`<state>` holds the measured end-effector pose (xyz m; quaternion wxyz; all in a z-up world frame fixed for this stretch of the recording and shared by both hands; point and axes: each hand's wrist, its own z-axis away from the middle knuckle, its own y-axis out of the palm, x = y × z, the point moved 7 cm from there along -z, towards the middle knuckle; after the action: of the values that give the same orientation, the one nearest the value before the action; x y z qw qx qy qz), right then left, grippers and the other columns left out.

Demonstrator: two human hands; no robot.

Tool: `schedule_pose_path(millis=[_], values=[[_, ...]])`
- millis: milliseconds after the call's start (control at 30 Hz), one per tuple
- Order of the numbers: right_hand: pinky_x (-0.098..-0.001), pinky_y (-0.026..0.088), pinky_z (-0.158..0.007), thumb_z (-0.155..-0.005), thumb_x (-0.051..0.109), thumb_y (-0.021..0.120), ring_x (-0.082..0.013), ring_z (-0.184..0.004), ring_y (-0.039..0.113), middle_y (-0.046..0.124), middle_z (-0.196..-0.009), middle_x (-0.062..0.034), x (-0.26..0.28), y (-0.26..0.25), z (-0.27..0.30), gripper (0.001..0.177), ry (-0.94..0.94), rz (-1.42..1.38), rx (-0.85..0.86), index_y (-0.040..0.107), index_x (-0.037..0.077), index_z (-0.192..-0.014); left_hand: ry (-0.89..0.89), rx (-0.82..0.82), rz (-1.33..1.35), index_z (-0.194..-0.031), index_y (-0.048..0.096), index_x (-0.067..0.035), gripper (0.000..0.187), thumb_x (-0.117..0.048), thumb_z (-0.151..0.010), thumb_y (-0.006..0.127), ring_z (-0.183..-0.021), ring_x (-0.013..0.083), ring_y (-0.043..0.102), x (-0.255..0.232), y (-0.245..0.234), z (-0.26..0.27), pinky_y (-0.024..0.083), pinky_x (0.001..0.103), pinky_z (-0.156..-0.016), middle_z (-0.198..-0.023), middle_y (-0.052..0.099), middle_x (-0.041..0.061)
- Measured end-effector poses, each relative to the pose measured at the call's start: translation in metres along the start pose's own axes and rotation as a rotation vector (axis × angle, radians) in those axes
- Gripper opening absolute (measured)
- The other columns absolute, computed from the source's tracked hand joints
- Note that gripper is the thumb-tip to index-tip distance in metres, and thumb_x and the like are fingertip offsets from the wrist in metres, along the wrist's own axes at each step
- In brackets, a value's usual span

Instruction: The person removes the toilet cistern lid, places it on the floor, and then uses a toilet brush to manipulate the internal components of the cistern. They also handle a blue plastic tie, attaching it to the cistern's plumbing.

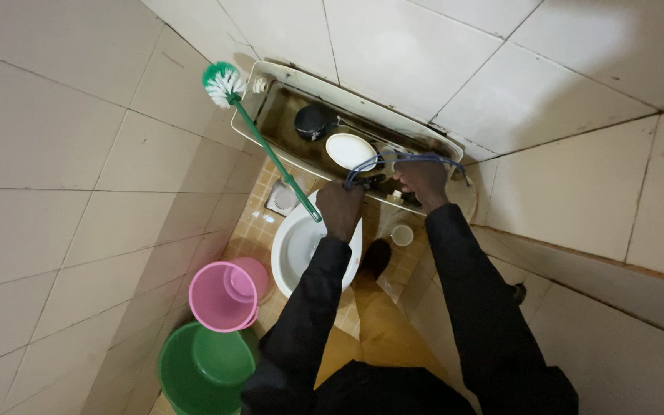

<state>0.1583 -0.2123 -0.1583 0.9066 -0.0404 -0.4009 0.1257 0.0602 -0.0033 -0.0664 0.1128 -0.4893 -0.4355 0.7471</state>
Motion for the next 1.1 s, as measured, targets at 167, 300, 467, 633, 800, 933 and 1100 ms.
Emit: schedule_pose_path(millis=[167,300,467,633,800,933,1100], values=[[-0.025,0.056,-0.053,-0.083,0.023,0.078,-0.0115,-0.061,0.066,0.073,-0.075,-0.0036,0.004,-0.002,0.003,0.022,0.085,0.111,-0.045,0.073,0.004,-0.074,0.01,-0.022,-0.044,-0.069,0.071,-0.002,0.032,-0.031,-0.08,0.067,-0.072,0.0455,0.067,-0.003,0.003,0.001,0.05,0.057,-0.072,-0.074,0.069,0.024],[-0.0246,0.056,-0.054,-0.083,0.023,0.079,-0.0117,-0.061,0.067,0.073,-0.075,-0.0039,0.002,-0.004,0.006,0.022,0.043,0.024,-0.041,0.073,0.003,-0.075,-0.011,-0.007,-0.022,-0.068,0.069,0.0,0.032,-0.031,-0.077,0.068,-0.074,0.0466,0.066,0.004,0.011,0.001,0.05,0.058,-0.073,-0.073,0.068,0.025],[-0.0253,0.057,-0.055,-0.084,0.023,0.077,-0.0127,-0.062,0.067,0.075,-0.078,-0.0046,0.01,-0.002,0.011,0.021,0.108,0.103,-0.043,0.074,0.004,-0.077,0.017,-0.034,-0.071,-0.067,0.067,0.0,0.034,-0.03,-0.081,0.067,-0.073,0.0457,0.067,0.011,0.019,0.0,0.05,0.057,-0.074,-0.074,0.067,0.025],[-0.0251,0.058,-0.056,-0.084,0.022,0.077,-0.0129,-0.064,0.068,0.075,-0.08,-0.0053,0.02,0.0,0.019,0.021,0.1,0.062,-0.038,0.075,0.002,-0.078,0.01,-0.019,0.021,-0.067,0.067,0.0,0.034,-0.031,-0.078,0.068,-0.072,0.0451,0.067,0.007,0.011,0.001,0.05,0.057,-0.071,-0.073,0.068,0.025],[-0.0259,0.057,-0.055,-0.084,0.024,0.076,-0.0141,-0.065,0.066,0.074,-0.079,-0.0064,0.011,0.003,0.011,0.025,0.138,0.109,-0.001,0.074,0.0,-0.08,0.069,-0.084,0.046,-0.067,0.067,0.002,0.031,-0.028,-0.076,0.069,-0.072,0.0451,0.066,0.002,0.003,0.005,0.048,0.057,-0.07,-0.073,0.067,0.024],[-0.0259,0.058,-0.055,-0.081,0.022,0.077,-0.0136,-0.063,0.067,0.074,-0.078,-0.0065,0.007,0.001,0.008,0.022,0.116,0.077,-0.033,0.075,0.001,-0.079,-0.008,-0.053,0.036,-0.07,0.069,0.001,0.029,-0.027,-0.078,0.067,-0.072,0.0451,0.067,0.001,0.004,0.003,0.051,0.055,-0.071,-0.074,0.068,0.025],[-0.0268,0.057,-0.054,-0.083,0.024,0.075,-0.0134,-0.063,0.065,0.075,-0.079,-0.0052,0.005,0.005,0.004,0.022,0.124,0.051,0.017,0.075,0.002,-0.079,-0.085,0.007,0.105,-0.066,0.067,0.002,0.033,-0.029,-0.078,0.068,-0.068,0.0452,0.067,-0.007,-0.004,0.005,0.051,0.055,-0.068,-0.068,0.067,0.025]])
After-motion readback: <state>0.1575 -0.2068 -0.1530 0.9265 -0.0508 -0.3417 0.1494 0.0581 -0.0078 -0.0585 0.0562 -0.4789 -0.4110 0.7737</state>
